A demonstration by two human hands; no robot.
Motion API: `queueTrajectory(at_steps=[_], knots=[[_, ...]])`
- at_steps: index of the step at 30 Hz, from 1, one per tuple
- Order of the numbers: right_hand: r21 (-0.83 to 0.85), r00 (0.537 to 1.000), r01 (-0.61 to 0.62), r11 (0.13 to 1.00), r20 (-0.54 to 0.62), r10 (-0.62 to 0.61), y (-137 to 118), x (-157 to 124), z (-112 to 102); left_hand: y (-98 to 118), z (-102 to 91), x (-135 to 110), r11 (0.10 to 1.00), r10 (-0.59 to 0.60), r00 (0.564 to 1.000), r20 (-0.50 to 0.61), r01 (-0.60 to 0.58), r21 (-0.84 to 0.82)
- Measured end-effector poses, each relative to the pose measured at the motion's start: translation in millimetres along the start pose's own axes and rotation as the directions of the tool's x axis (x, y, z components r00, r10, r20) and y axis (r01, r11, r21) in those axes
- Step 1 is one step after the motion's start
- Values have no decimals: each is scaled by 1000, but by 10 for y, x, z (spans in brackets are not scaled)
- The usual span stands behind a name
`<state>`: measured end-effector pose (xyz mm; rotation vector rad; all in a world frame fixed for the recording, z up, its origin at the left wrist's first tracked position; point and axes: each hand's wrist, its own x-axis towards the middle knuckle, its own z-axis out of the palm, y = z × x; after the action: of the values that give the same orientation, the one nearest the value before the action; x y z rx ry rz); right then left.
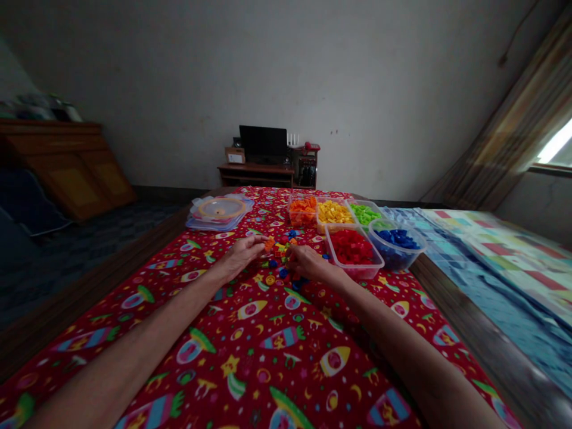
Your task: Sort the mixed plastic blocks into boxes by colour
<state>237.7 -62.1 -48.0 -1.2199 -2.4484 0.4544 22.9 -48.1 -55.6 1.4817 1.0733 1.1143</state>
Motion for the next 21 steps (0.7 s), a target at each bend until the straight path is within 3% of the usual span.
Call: queueTrajectory(at_steps=[3, 9, 15, 18, 21], knots=[[11, 1000, -23, 1000, 21, 23, -32, -9, -56, -41, -13, -3, 998, -57, 998, 9, 57, -11], [-170, 996, -23, 985, -86, 8, -25, 2, -70, -86, -40, 2, 975, -28, 1000, -7, 29, 220], [-226, 992, 24, 974, -118, -52, 27, 95, 41, -120, -45, 83, 917, 129, 991, -35, -106, 383], [-247, 998, 0, 969, -58, -15, -10, 203, 65, -196, -60, 132, 840, 245, 969, -15, -205, 502], [-282, 1000, 11, 959, 15, -7, -80, 311, 88, -241, -44, 119, 747, 276, 959, 63, -255, 614]])
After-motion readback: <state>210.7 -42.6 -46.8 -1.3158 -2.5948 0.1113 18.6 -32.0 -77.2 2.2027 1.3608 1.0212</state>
